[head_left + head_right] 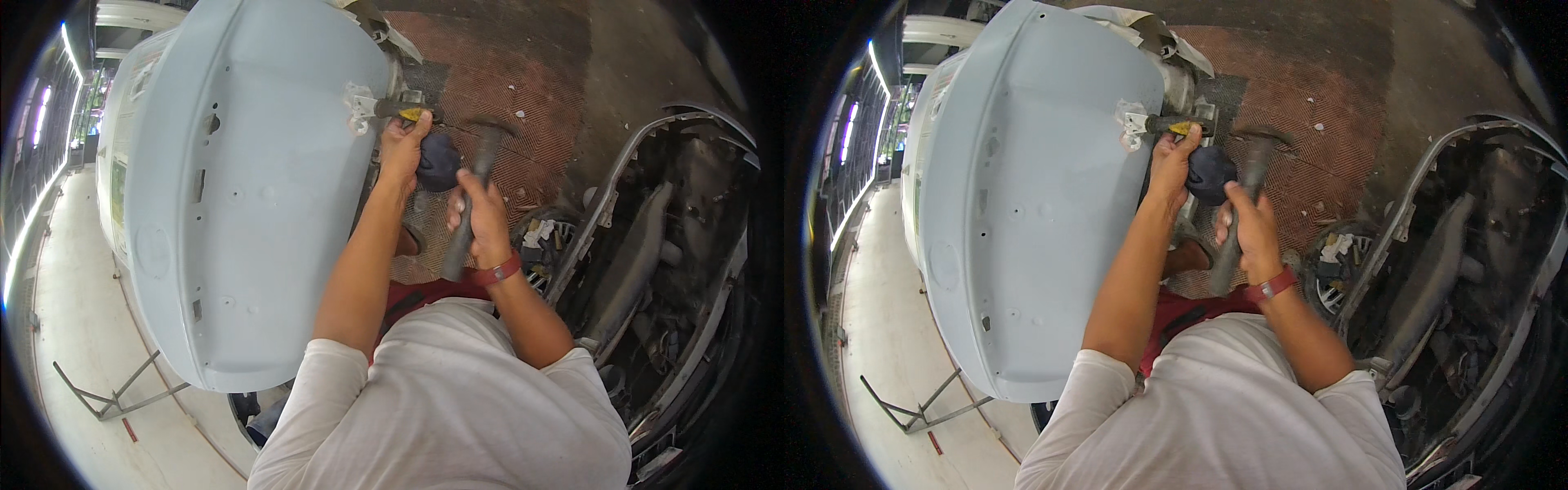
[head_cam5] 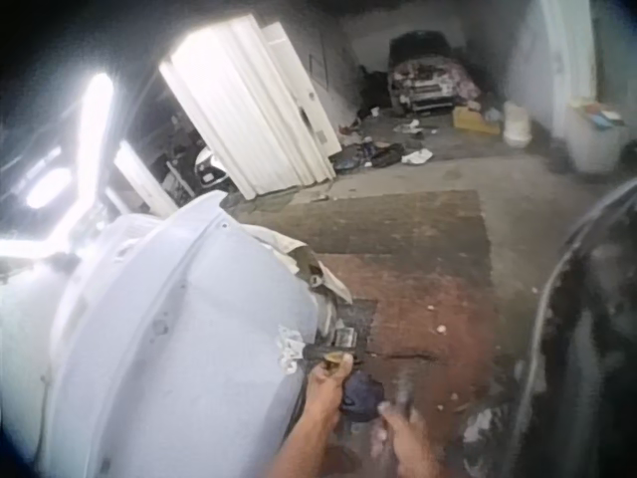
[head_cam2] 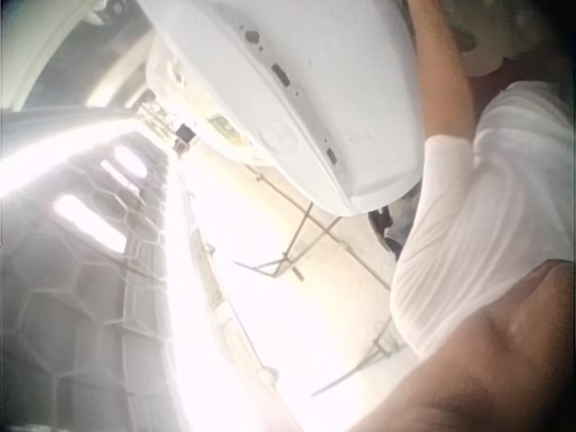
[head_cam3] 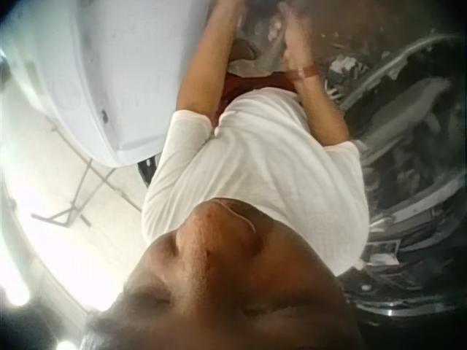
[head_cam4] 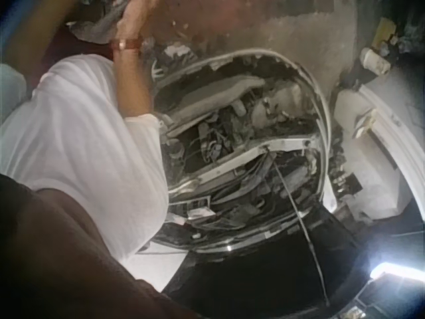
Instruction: The person uses a hammer and a metal tool to repeatedly strike and pry at the underside of a detached car hood. The person works on the hood's edge and inner surface, removing material and adjusting the metal.
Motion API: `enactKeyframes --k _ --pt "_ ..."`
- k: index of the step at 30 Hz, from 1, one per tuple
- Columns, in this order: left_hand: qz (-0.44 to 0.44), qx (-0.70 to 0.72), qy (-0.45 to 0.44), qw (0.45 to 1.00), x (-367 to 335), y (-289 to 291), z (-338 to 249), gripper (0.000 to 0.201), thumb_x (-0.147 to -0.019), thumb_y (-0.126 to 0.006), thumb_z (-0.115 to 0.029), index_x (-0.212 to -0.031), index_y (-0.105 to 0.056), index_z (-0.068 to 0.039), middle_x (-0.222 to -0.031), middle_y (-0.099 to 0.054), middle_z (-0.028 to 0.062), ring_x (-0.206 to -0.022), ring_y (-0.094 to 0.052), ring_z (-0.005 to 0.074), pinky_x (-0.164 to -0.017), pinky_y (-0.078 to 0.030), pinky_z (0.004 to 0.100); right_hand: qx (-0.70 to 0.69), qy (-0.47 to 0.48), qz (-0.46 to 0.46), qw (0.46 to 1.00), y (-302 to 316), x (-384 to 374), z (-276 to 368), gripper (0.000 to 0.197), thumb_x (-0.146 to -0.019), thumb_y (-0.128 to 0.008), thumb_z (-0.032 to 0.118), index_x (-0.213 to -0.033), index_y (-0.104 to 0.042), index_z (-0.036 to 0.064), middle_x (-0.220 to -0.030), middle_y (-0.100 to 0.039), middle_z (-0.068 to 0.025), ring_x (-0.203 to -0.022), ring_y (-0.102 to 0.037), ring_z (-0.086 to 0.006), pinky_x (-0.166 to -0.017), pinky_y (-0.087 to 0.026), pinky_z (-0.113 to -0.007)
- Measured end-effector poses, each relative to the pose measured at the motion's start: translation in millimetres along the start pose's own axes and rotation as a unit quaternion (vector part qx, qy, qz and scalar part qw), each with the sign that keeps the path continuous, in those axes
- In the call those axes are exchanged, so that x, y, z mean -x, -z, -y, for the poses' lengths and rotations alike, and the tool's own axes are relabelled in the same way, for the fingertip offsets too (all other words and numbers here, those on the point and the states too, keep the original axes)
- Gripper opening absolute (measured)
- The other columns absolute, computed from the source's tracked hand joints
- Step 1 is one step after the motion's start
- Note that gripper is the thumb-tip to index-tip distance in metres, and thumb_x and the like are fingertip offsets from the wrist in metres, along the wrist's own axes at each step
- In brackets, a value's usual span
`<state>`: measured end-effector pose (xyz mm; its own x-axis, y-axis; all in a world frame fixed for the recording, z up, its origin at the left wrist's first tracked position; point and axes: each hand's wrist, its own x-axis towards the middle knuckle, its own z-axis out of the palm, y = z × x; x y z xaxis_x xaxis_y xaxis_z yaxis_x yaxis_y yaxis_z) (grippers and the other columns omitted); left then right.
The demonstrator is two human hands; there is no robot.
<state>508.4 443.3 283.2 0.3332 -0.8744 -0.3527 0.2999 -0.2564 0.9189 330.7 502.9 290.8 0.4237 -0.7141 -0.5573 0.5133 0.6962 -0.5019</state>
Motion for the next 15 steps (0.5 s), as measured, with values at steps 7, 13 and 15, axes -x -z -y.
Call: enactKeyframes --k 7,13,15 --pt "-0.016 -0.004 -0.002 1.000 -2.0 -5.1 -1.7 0.050 -0.098 -0.082 -0.025 -0.127 -0.059 0.009 -0.112 -0.073 0.0162 -0.096 -0.071 0.0181 -0.080 -0.059 0.0309 -0.008 0.014 0.000 1.000 3.2 3.0 -12.0 0.023 -0.104 -0.068 0.029 -0.104 -0.053 0.0111 -0.063 -0.053 -0.0001 -0.044 -0.052 -0.0136 -0.041 -0.044 -0.031" --pt "-0.016 -0.035 -0.014 0.999 -6.5 -1.6 1.0 0.050 -0.097 -0.082 -0.025 -0.126 -0.060 0.010 -0.113 -0.073 0.0159 -0.097 -0.071 0.0184 -0.084 -0.058 0.0309 -0.102 0.092 -0.089 0.987 -1.3 0.0 -17.3 0.022 -0.105 -0.066 0.028 -0.103 -0.052 0.0109 -0.063 -0.053 0.0000 -0.045 -0.053 -0.0135 -0.042 -0.045 -0.031" --pt "-0.018 -0.032 -0.026 0.999 -9.1 0.7 3.2 0.050 -0.097 -0.082 -0.024 -0.127 -0.060 0.010 -0.113 -0.074 0.0157 -0.098 -0.070 0.0181 -0.085 -0.058 0.0307 -0.101 0.066 -0.035 0.992 -1.4 -4.6 -20.8 0.022 -0.105 -0.066 0.028 -0.103 -0.052 0.0113 -0.063 -0.053 0.0002 -0.045 -0.053 -0.0133 -0.042 -0.045 -0.031"
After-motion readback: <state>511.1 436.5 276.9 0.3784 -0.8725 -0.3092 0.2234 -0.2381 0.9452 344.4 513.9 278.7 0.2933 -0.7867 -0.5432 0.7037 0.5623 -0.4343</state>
